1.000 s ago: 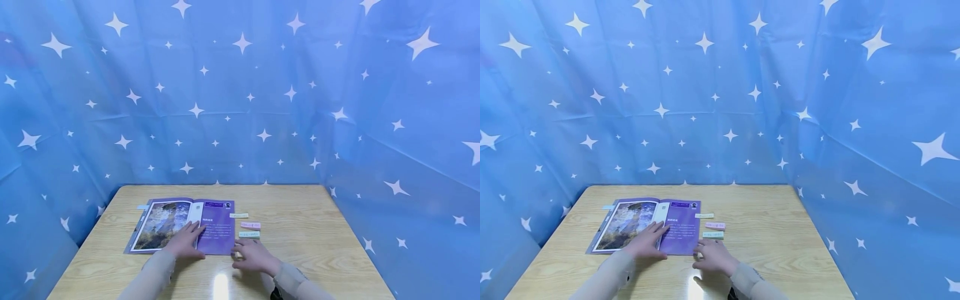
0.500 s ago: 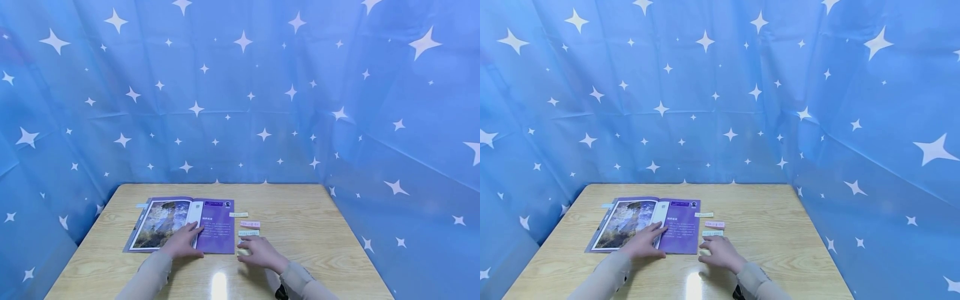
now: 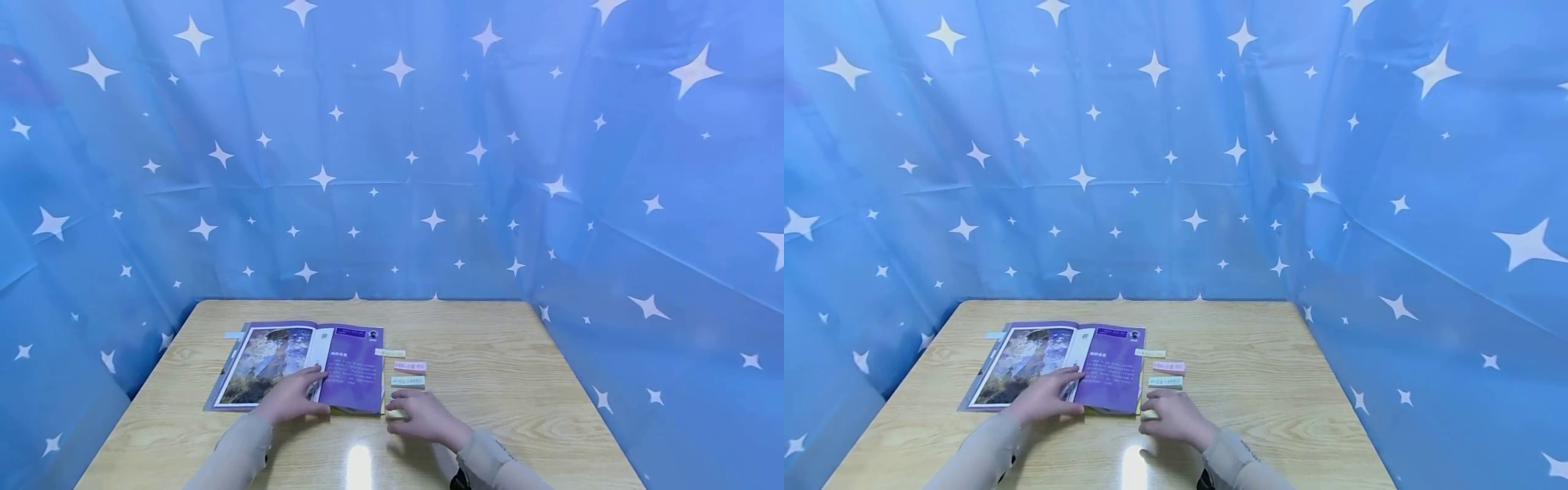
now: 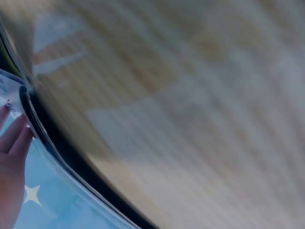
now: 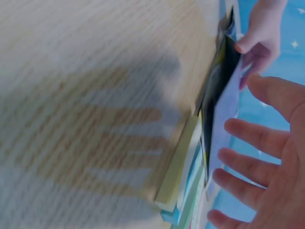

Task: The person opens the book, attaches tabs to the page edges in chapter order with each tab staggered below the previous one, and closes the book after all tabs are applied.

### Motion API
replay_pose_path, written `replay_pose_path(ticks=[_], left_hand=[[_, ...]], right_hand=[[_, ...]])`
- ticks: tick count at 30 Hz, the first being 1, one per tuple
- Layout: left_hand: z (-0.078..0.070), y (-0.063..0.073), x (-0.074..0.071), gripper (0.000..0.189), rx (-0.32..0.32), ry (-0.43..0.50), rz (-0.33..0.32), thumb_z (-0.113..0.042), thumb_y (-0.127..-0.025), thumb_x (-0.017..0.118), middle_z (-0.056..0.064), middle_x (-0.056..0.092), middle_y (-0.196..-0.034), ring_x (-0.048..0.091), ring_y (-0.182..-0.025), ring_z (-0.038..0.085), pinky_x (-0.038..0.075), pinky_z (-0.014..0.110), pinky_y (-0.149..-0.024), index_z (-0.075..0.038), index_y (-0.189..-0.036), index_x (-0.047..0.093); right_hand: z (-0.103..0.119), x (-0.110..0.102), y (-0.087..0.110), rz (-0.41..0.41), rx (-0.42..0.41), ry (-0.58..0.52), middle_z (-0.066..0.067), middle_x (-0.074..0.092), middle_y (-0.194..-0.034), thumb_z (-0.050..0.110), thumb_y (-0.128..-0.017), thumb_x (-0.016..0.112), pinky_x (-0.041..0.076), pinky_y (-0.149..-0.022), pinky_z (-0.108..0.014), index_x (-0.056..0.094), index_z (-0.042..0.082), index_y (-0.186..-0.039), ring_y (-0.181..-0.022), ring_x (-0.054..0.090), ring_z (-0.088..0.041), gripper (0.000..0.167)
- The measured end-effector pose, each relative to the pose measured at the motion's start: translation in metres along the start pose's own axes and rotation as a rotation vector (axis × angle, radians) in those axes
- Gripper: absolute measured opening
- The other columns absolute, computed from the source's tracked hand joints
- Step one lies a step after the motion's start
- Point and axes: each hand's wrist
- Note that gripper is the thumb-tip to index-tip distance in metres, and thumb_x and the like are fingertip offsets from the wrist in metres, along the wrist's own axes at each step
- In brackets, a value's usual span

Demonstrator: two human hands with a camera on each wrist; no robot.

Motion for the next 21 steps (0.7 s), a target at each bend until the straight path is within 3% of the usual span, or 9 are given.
replay_pose_path(ticks=[4,15,21], left_hand=[[0.003,0.002,0.0,0.081,0.008,0.014,-0.026,-0.058,-0.071,0.077,0.018,0.05,-0.141,0.047,-0.128,0.039,0.036,0.057,-0.104,-0.011,-0.135,0.058],[0.008,0.011,0.0,0.077,-0.047,0.087,-0.067,-0.054,-0.071,0.079,0.013,0.055,-0.137,0.049,-0.126,0.036,0.036,0.056,-0.104,-0.012,-0.133,0.06],[0.006,0.014,-0.003,0.066,-0.08,0.171,-0.116,-0.046,-0.078,0.077,0.011,0.06,-0.131,0.052,-0.123,0.034,0.038,0.052,-0.104,-0.012,-0.131,0.061]], right_hand=[[0.003,0.004,-0.001,0.022,-0.027,0.004,-0.014,0.064,-0.123,0.04,-0.086,0.068,0.048,-0.094,-0.045,0.072,0.009,-0.112,-0.114,0.059,-0.027,0.04],[0.027,0.021,-0.006,0.139,0.063,0.063,-0.007,0.055,-0.137,0.052,-0.083,0.068,0.038,-0.098,-0.063,0.065,0.016,-0.126,-0.125,0.051,-0.022,0.057],[0.03,0.025,-0.004,0.109,0.066,0.07,-0.005,0.057,-0.135,0.05,-0.082,0.07,0.034,-0.1,-0.064,0.07,0.021,-0.111,-0.125,0.051,-0.021,0.041]])
Point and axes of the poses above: each hand's wrist, its own y-axis away from the middle knuckle, its own x-axis out of the palm, z = x × y
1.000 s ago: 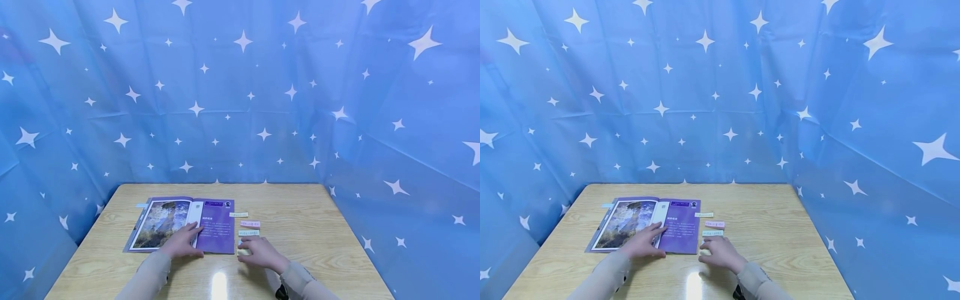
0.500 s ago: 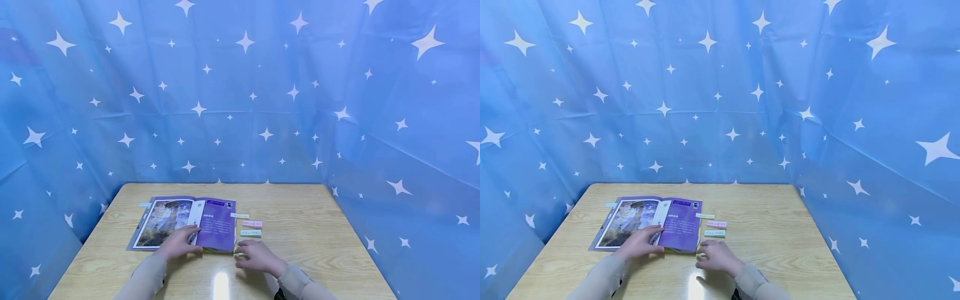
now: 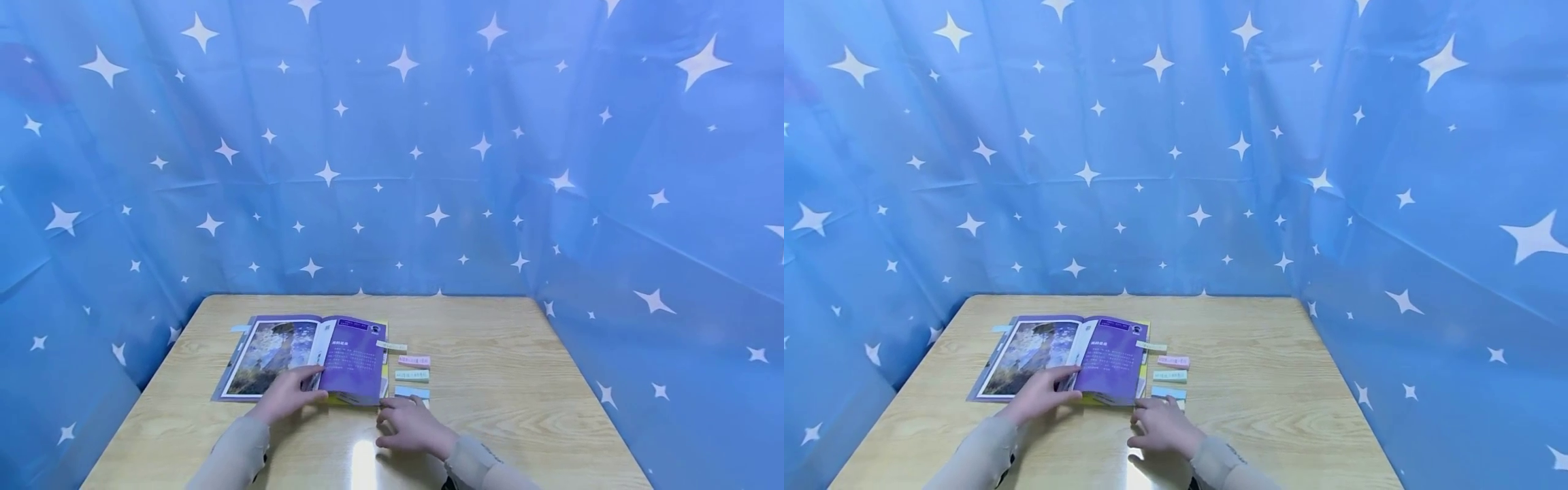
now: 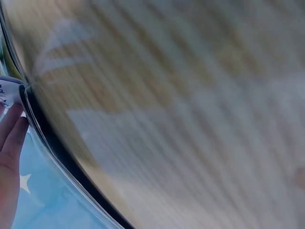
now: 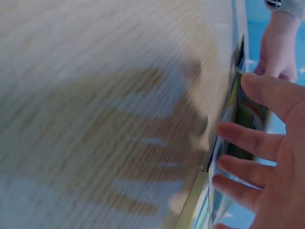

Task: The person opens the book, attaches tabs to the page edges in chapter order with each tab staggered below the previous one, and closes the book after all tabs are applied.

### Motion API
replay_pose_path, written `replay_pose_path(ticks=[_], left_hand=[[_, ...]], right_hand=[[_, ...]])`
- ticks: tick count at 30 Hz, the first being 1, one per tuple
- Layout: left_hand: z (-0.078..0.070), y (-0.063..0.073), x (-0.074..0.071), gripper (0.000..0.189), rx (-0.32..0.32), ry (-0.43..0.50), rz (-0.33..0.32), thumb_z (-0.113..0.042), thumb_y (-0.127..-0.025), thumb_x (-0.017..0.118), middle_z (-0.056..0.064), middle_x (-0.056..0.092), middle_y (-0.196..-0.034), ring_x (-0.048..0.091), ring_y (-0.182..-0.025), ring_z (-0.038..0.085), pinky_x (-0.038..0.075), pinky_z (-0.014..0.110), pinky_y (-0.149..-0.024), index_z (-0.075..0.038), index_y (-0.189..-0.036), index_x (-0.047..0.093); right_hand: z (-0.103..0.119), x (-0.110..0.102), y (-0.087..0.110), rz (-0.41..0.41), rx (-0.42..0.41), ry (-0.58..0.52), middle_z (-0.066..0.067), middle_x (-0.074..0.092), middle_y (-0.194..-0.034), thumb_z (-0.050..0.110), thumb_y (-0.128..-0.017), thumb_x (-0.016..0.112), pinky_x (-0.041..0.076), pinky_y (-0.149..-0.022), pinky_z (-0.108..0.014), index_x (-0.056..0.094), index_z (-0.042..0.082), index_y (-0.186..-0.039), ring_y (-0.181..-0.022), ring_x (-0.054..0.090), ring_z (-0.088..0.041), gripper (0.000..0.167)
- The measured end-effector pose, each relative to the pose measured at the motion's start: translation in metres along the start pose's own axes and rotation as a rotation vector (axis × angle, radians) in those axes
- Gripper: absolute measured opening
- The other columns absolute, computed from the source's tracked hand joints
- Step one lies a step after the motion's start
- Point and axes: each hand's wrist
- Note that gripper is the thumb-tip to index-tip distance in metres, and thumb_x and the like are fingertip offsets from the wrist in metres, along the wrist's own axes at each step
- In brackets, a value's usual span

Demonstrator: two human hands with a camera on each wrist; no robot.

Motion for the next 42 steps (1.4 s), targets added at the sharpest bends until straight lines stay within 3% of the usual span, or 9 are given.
replay_pose_path(ticks=[3,11,19,27,33,39,42], left_hand=[[-0.002,0.002,-0.003,0.06,-0.019,0.011,-0.03,-0.042,-0.081,0.076,0.011,0.061,-0.13,0.054,-0.121,0.035,0.039,0.052,-0.103,-0.013,-0.131,0.062],[0.004,0.007,-0.002,0.057,-0.058,0.015,-0.037,-0.043,-0.086,0.07,0.011,0.059,-0.132,0.054,-0.122,0.035,0.039,0.053,-0.103,-0.018,-0.136,0.058],[0.005,0.012,-0.001,0.051,-0.021,-0.012,-0.082,-0.035,-0.095,0.062,0.013,0.059,-0.132,0.055,-0.121,0.033,0.04,0.049,-0.103,-0.011,-0.14,0.054],[0.007,0.015,-0.002,0.047,-0.042,-0.049,-0.108,-0.03,-0.099,0.056,0.016,0.057,-0.134,0.054,-0.122,0.035,0.04,0.051,-0.102,-0.011,-0.142,0.051],[0.008,0.016,-0.003,0.044,0.016,-0.132,-0.228,-0.026,-0.099,0.058,0.014,0.062,-0.128,0.06,-0.114,0.033,0.046,0.05,-0.097,-0.011,-0.14,0.054],[0.002,0.014,0.0,0.05,0.115,-0.175,-0.391,-0.011,-0.087,0.071,0.011,0.069,-0.109,0.068,-0.088,0.022,0.056,0.042,-0.079,-0.008,-0.135,0.058],[-0.005,0.011,0.0,0.05,0.156,-0.193,-0.422,-0.009,-0.083,0.074,0.011,0.068,-0.11,0.067,-0.088,0.022,0.056,0.042,-0.078,-0.009,-0.132,0.061]], right_hand=[[-0.002,-0.001,0.001,-0.016,-0.001,-0.008,-0.005,0.058,-0.134,0.049,-0.082,0.07,0.034,-0.099,-0.065,0.071,0.021,-0.109,-0.124,0.052,-0.021,0.039],[-0.004,-0.001,-0.001,-0.006,0.031,0.023,-0.01,0.052,-0.141,0.051,-0.081,0.07,0.031,-0.101,-0.068,0.064,0.014,-0.127,-0.127,0.05,-0.025,0.059],[-0.002,-0.002,0.001,0.068,0.06,0.077,-0.006,0.051,-0.142,0.056,-0.079,0.068,0.029,-0.103,-0.067,0.061,0.012,-0.131,-0.132,0.044,-0.028,0.069],[-0.002,-0.001,-0.002,0.085,0.07,0.088,-0.005,0.052,-0.141,0.057,-0.079,0.067,0.027,-0.104,-0.066,0.061,0.014,-0.131,-0.131,0.045,-0.027,0.068],[-0.003,-0.001,-0.004,0.099,0.08,0.069,-0.005,0.052,-0.141,0.056,-0.08,0.067,0.027,-0.105,-0.066,0.061,0.014,-0.13,-0.131,0.045,-0.028,0.066],[-0.003,0.0,-0.005,0.113,0.079,0.054,-0.004,0.053,-0.141,0.055,-0.081,0.068,0.028,-0.104,-0.065,0.062,0.014,-0.13,-0.131,0.045,-0.028,0.065],[-0.002,0.0,-0.005,0.112,0.074,0.053,-0.004,0.053,-0.14,0.055,-0.081,0.068,0.029,-0.104,-0.065,0.062,0.014,-0.13,-0.131,0.045,-0.028,0.064]])
Point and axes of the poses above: each hand's wrist, its own y-axis away from the middle knuckle, its own x-axis out of the palm, z = x × y
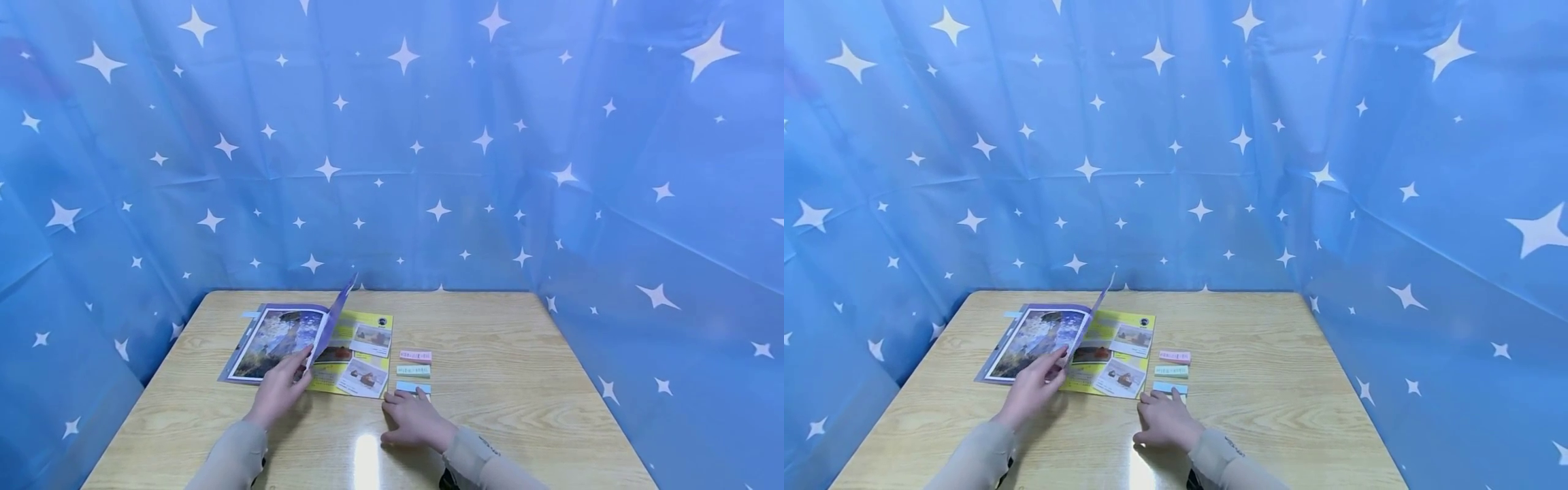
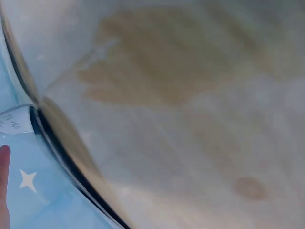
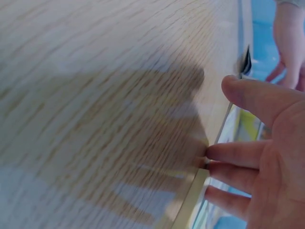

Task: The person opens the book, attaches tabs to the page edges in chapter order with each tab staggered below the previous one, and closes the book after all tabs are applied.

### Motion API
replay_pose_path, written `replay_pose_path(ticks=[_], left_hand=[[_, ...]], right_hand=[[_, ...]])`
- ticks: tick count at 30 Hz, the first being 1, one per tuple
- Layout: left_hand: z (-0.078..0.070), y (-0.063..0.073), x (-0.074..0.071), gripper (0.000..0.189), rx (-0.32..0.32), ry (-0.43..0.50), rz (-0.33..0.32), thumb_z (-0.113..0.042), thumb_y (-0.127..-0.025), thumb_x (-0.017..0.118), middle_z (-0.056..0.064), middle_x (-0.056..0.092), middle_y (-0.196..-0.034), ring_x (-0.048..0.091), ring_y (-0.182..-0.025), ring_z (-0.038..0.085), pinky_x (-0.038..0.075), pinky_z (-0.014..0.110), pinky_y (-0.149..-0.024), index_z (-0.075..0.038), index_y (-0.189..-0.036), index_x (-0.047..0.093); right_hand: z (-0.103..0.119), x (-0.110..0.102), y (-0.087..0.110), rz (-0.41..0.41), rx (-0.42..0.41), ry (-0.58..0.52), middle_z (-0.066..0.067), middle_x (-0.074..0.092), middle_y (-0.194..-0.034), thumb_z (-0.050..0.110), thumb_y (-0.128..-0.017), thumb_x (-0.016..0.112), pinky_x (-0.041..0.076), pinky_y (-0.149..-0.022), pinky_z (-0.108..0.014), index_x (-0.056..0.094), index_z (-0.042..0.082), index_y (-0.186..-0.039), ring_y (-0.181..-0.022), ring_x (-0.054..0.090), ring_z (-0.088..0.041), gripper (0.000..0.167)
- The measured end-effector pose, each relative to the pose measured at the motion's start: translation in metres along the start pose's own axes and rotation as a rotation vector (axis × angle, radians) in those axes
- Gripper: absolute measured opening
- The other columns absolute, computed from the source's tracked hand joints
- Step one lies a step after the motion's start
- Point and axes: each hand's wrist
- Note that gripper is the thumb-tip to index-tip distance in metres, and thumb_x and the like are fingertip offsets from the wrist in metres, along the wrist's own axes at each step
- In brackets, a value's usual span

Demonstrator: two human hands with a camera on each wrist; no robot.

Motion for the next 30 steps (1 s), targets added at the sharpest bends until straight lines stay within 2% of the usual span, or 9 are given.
replay_pose_path(ticks=[4,6,10,12,15,19,21,24,30], left_hand=[[-0.007,-0.006,-0.002,0.043,0.024,-0.02,0.006,-0.013,-0.084,0.073,0.01,0.066,-0.117,0.066,-0.096,0.025,0.054,0.045,-0.083,-0.012,-0.127,0.065],[-0.01,-0.008,-0.005,0.04,0.031,-0.034,-0.003,-0.015,-0.085,0.073,0.008,0.067,-0.115,0.067,-0.093,0.023,0.055,0.043,-0.081,-0.012,-0.124,0.066],[-0.011,-0.012,-0.008,0.032,0.071,-0.043,-0.08,-0.012,-0.084,0.071,0.007,0.07,-0.108,0.068,-0.085,0.019,0.057,0.038,-0.074,-0.01,-0.116,0.07],[-0.012,-0.014,-0.008,0.021,0.084,-0.049,-0.121,-0.01,-0.084,0.071,0.006,0.071,-0.099,0.067,-0.079,0.017,0.057,0.035,-0.069,-0.008,-0.105,0.072],[-0.013,-0.016,-0.008,0.002,0.046,-0.052,-0.168,-0.009,-0.085,0.07,0.004,0.069,-0.084,0.063,-0.068,0.015,0.055,0.031,-0.059,-0.008,-0.085,0.069],[-0.014,-0.019,-0.005,0.014,-0.06,-0.01,-0.194,-0.008,-0.086,0.07,0.001,0.063,-0.073,0.056,-0.062,0.011,0.05,0.026,-0.052,-0.01,-0.074,0.064],[-0.015,-0.021,-0.003,0.013,-0.081,0.022,-0.187,-0.007,-0.087,0.069,0.0,0.062,-0.072,0.056,-0.062,0.011,0.049,0.026,-0.052,-0.009,-0.074,0.064],[-0.016,-0.023,0.001,0.014,-0.066,0.044,-0.164,-0.007,-0.087,0.069,0.0,0.062,-0.072,0.057,-0.063,0.011,0.05,0.028,-0.054,-0.009,-0.074,0.064],[-0.02,-0.027,0.008,0.027,-0.062,0.075,-0.054,-0.013,-0.088,0.071,-0.007,0.051,-0.062,0.043,-0.054,0.008,0.039,0.025,-0.048,-0.014,-0.067,0.054]], right_hand=[[0.001,0.0,0.001,-0.004,-0.004,0.005,-0.003,0.053,-0.141,0.055,-0.081,0.067,0.029,-0.104,-0.064,0.061,0.014,-0.131,-0.131,0.045,-0.027,0.064],[0.001,0.0,0.001,-0.005,-0.003,0.005,-0.003,0.053,-0.141,0.055,-0.081,0.067,0.029,-0.105,-0.064,0.061,0.014,-0.131,-0.131,0.045,-0.027,0.065],[0.002,-0.003,0.002,0.008,0.003,-0.007,-0.004,0.052,-0.141,0.054,-0.082,0.067,0.028,-0.106,-0.064,0.06,0.014,-0.132,-0.132,0.044,-0.027,0.065],[0.002,-0.003,0.002,0.016,0.007,-0.013,-0.004,0.052,-0.141,0.053,-0.082,0.067,0.027,-0.106,-0.064,0.06,0.014,-0.132,-0.132,0.044,-0.027,0.064],[0.0,-0.003,0.001,0.02,0.011,-0.017,-0.004,0.052,-0.141,0.053,-0.082,0.067,0.027,-0.105,-0.064,0.06,0.014,-0.132,-0.132,0.044,-0.027,0.064],[0.0,-0.005,0.002,0.023,0.012,-0.025,-0.004,0.051,-0.142,0.054,-0.082,0.067,0.027,-0.106,-0.064,0.059,0.014,-0.133,-0.132,0.043,-0.028,0.064],[0.001,-0.005,0.002,0.026,0.013,-0.03,-0.004,0.051,-0.142,0.053,-0.083,0.067,0.027,-0.106,-0.064,0.059,0.014,-0.133,-0.133,0.043,-0.028,0.065],[0.001,-0.006,0.003,0.026,0.014,-0.028,-0.004,0.051,-0.142,0.053,-0.083,0.067,0.028,-0.106,-0.063,0.06,0.014,-0.133,-0.132,0.043,-0.027,0.064],[0.002,-0.006,0.003,0.009,0.005,-0.018,-0.005,0.052,-0.142,0.054,-0.082,0.067,0.029,-0.105,-0.063,0.061,0.013,-0.131,-0.131,0.044,-0.027,0.064]])
Point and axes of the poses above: each hand's wrist, its own y-axis away from the middle knuckle, its own x-axis out of the palm, z = x × y
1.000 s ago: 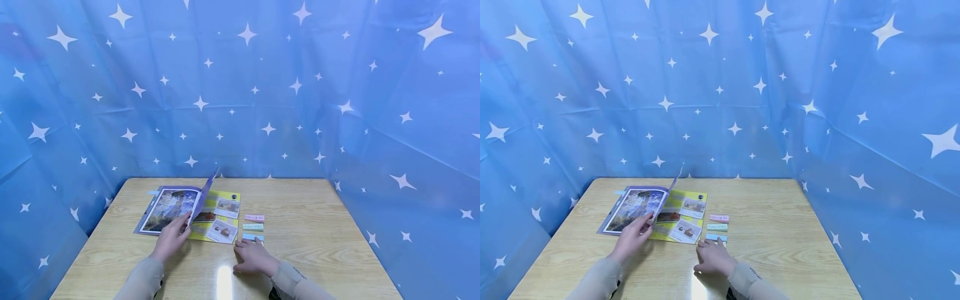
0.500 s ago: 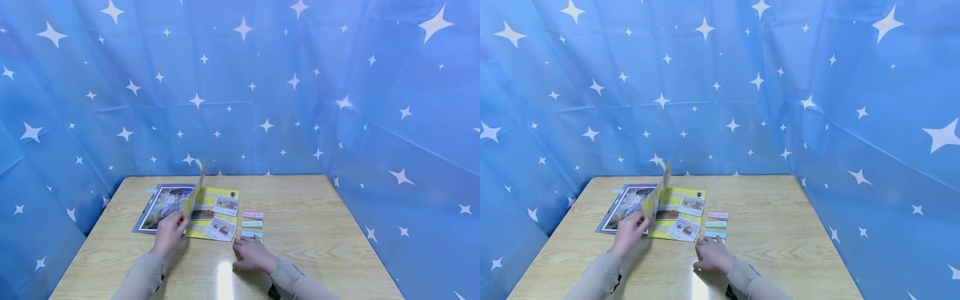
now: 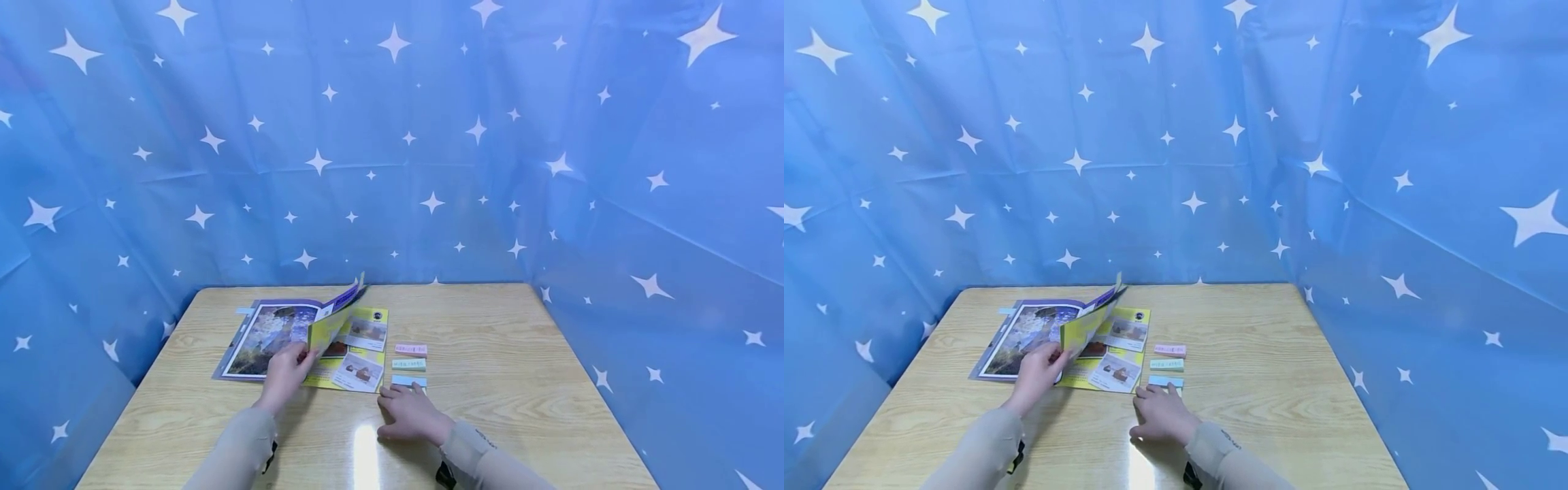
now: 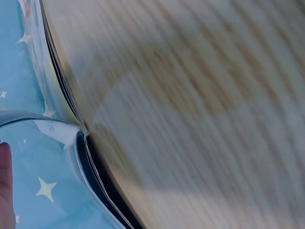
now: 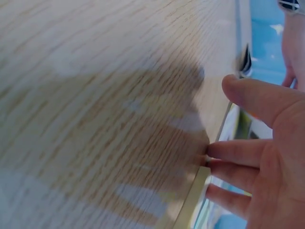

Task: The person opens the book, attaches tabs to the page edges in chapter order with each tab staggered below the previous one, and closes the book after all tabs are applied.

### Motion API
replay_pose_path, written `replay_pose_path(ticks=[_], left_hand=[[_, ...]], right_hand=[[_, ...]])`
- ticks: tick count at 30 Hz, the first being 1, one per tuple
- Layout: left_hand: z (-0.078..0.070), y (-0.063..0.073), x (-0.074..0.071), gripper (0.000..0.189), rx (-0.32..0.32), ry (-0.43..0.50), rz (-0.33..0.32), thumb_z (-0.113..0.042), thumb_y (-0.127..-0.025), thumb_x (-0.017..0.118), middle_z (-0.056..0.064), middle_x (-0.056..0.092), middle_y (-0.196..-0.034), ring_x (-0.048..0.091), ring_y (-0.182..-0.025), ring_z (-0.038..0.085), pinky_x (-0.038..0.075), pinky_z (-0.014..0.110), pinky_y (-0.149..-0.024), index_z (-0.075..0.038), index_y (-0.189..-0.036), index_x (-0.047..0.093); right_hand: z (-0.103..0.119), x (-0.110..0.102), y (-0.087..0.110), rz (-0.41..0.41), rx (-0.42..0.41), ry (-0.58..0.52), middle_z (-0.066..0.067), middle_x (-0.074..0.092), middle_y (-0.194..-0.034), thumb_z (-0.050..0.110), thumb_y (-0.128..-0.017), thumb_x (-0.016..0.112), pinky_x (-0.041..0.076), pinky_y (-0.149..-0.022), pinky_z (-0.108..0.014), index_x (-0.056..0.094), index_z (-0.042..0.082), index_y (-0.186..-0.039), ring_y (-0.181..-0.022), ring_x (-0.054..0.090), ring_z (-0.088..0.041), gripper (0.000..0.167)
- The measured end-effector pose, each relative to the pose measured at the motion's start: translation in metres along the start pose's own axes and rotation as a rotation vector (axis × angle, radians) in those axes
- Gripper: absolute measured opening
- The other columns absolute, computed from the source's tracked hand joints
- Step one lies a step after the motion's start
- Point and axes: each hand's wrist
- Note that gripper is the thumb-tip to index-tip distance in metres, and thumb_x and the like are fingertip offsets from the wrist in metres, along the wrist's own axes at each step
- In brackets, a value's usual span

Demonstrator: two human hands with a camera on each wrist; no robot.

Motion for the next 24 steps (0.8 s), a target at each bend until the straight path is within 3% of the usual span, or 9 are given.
replay_pose_path(ticks=[7,13,18,24], left_hand=[[-0.005,-0.008,0.017,0.036,-0.011,0.081,0.196,-0.019,-0.089,0.072,-0.01,0.042,-0.057,0.036,-0.05,0.007,0.034,0.023,-0.046,-0.019,-0.063,0.048],[-0.002,-0.012,0.026,0.034,-0.096,0.201,0.35,-0.028,-0.088,0.072,-0.007,0.042,-0.057,0.038,-0.052,0.008,0.033,0.024,-0.048,-0.018,-0.065,0.05],[0.004,-0.015,0.031,0.04,-0.178,0.293,0.399,-0.038,-0.091,0.067,-0.005,0.038,-0.057,0.037,-0.053,0.01,0.033,0.024,-0.05,-0.014,-0.065,0.047],[0.003,-0.02,0.032,0.047,-0.218,0.361,0.408,-0.045,-0.097,0.054,-0.003,0.035,-0.054,0.031,-0.049,0.011,0.032,0.026,-0.049,-0.011,-0.065,0.045]], right_hand=[[-0.002,-0.002,0.004,-0.036,-0.034,-0.016,-0.007,0.051,-0.142,0.052,-0.085,0.065,0.032,-0.104,-0.063,0.063,0.014,-0.129,-0.131,0.044,-0.03,0.058],[-0.006,-0.005,0.005,-0.114,-0.022,-0.048,-0.009,0.052,-0.141,0.051,-0.086,0.065,0.036,-0.101,-0.062,0.064,0.014,-0.126,-0.132,0.044,-0.03,0.055],[-0.01,-0.008,0.001,-0.207,0.013,-0.109,-0.013,0.053,-0.139,0.045,-0.084,0.069,0.041,-0.098,-0.058,0.058,0.007,-0.133,-0.127,0.049,-0.032,0.063],[-0.01,-0.012,-0.001,-0.308,0.076,-0.232,-0.02,0.045,-0.144,0.042,-0.085,0.071,0.038,-0.102,-0.057,0.031,-0.001,-0.149,-0.128,0.047,-0.036,0.087]])
Point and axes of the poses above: each hand's wrist, its own y-axis away from the middle knuckle, its own x-axis out of the palm, z = x × y
